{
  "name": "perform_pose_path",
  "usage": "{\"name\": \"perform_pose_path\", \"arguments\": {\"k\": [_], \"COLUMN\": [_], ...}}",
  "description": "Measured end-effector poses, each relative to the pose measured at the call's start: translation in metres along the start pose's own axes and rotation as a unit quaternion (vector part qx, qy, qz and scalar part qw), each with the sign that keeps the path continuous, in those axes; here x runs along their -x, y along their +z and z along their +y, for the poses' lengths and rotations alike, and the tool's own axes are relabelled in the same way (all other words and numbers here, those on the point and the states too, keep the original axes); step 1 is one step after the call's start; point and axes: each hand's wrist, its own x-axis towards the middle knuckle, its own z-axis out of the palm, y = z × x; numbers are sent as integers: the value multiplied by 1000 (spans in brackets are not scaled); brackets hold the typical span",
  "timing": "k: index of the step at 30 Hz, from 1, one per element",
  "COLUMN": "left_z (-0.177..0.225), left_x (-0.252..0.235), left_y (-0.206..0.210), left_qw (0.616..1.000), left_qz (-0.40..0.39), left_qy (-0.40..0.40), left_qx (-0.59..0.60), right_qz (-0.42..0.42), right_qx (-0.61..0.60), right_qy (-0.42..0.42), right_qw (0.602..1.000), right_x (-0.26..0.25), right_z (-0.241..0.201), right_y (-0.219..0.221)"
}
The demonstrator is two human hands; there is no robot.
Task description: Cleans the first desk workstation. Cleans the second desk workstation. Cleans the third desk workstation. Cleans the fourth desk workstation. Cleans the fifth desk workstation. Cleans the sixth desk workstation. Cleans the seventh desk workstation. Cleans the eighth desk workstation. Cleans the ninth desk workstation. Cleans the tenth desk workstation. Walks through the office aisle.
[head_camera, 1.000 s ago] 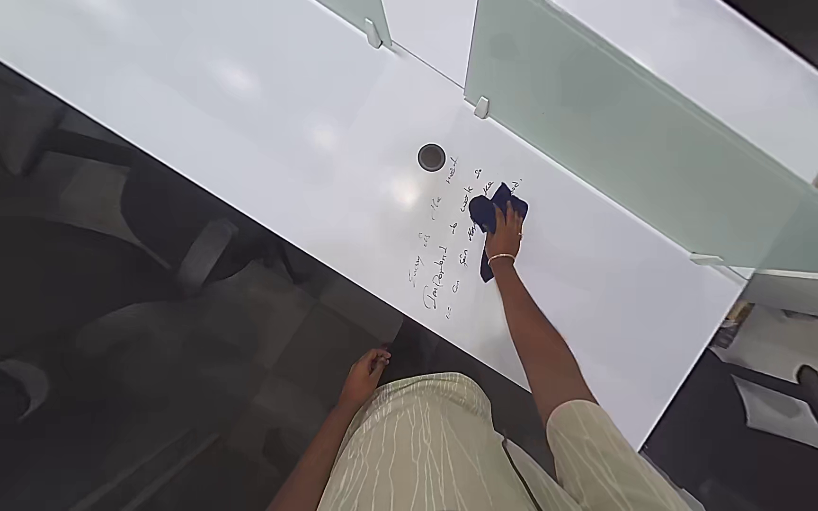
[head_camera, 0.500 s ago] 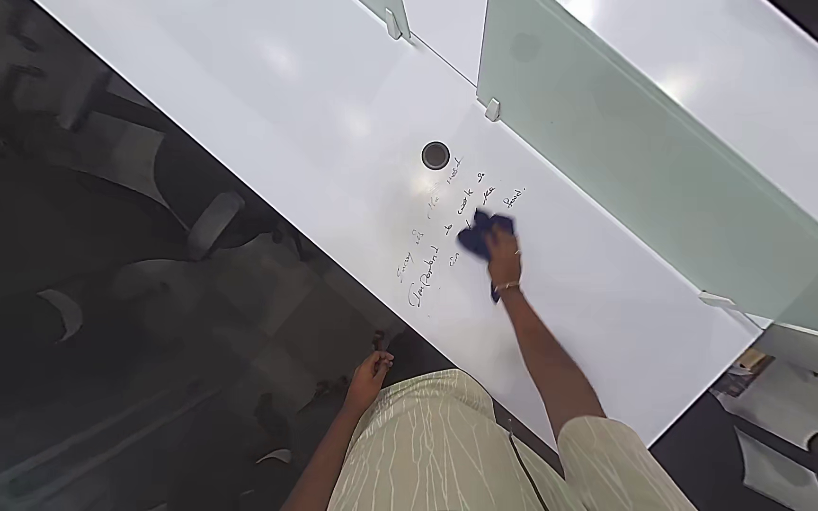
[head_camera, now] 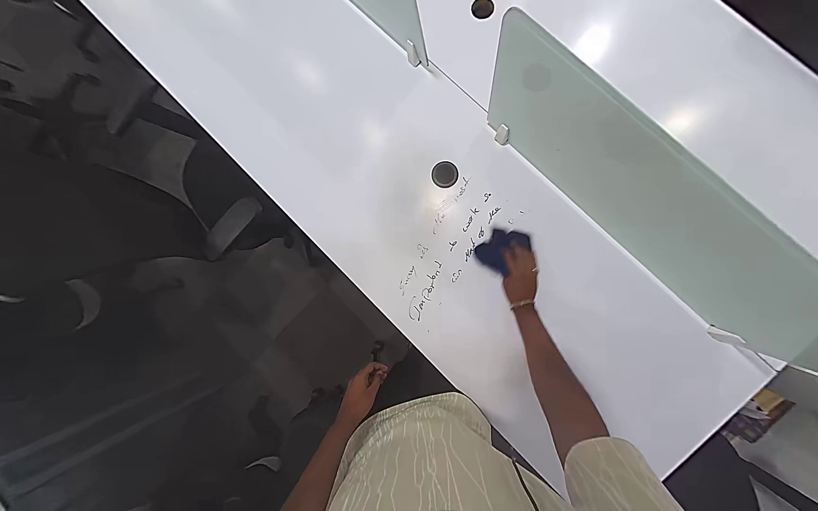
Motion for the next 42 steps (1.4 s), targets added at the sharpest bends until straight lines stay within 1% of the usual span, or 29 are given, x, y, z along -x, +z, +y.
{"name": "perform_pose_path", "arguments": {"k": [2, 3, 4, 5, 6, 7, 9, 11, 13, 14, 15, 16, 17, 19, 21, 22, 23, 24, 27, 29, 30, 32, 33, 36, 37, 38, 39, 40, 42], "left_z": [-3, -5, -7, -11, -16, -19, -21, -20, -19, -19, -19, -21, -26, -34, -43, -47, -52, -56, -71, -83, -89, -102, -110, -130, -137, -145, -154, -163, -178], "left_x": [4, 7, 8, 10, 13, 13, 10, 6, 5, 3, 0, -1, -1, 0, -2, 0, 0, 1, 2, 3, 2, 3, 4, 6, 7, 11, 16, 20, 22], "left_y": [-4, -5, -5, -4, -2, 1, 5, 6, 4, 1, 1, 0, -3, -8, -7, -7, -8, -9, -14, -19, -24, -33, -38, -49, -51, -54, -58, -61, -62], "left_qw": [1000, 1000, 1000, 999, 999, 999, 999, 999, 999, 999, 999, 999, 999, 999, 999, 999, 999, 999, 998, 998, 998, 998, 998, 997, 997, 996, 995, 994, 993], "left_qz": [11, 15, 19, 22, 23, 20, 14, 12, 17, 17, 15, 14, 12, 9, 9, 8, 6, 5, -11, -18, -19, -18, -18, -8, -2, 3, 6, 8, 11], "left_qy": [-10, -12, -11, -15, -21, -26, -29, -28, -25, -21, -18, -18, -24, -34, -36, -38, -39, -38, -42, -44, -47, -55, -59, -68, -73, -79, -86, -90, -88], "left_qx": [6, 11, 14, 18, 22, 29, 32, 34, 38, 36, 32, 29, 26, 22, 27, 31, 34, 38, 35, 31, 29, 25, 25, 29, 33, 39, 47, 56, 75], "right_qz": [81, 111, 133, 135, 124, 97, -2, -104, -147, -143, -139, -140, -117, -25, 62, 66, 45, 7, -78, -51, -33, -26, -24, 13, 24, 22, 14, 1, -33], "right_qx": [-15, -22, -28, -28, -26, -24, -20, -19, -42, -43, -30, -9, 12, 14, 3, 2, -1, -3, -14, -49, -54, -48, -37, -10, -12, -14, -17, -18, -14], "right_qy": [107, 143, 168, 173, 157, 119, 8, -115, -232, -263, -266, -235, -179, -36, 56, 77, 76, 52, -84, -154, -168, -167, -153, -78, -62, -50, -42, -43, -74], "right_qw": [991, 983, 976, 975, 979, 988, 1000, 988, 961, 953, 953, 962, 977, 999, 996, 995, 996, 999, 993, 986, 984, 984, 987, 997, 998, 998, 999, 999, 997], "right_x": [-64, -92, -116, -127, -124, -110, -60, 3, 53, 59, 53, 37, 17, -29, -61, -58, -43, -18, 100, 159, 166, 141, 115, 10, -16, -29, -28, -15, 36], "right_z": [18, 21, 19, 10, -5, -22, -58, -75, -66, -56, -46, -40, -36, -37, -49, -63, -80, -96, -134, -143, -145, -157, -169, -217, -234, -250, -261, -264, -253], "right_y": [-21, -27, -28, -24, -16, -8, 11, 30, 35, 32, 25, 18, 15, 15, 24, 30, 38, 47, 84, 102, 108, 111, 113, 125, 128, 128, 130, 133, 138]}}
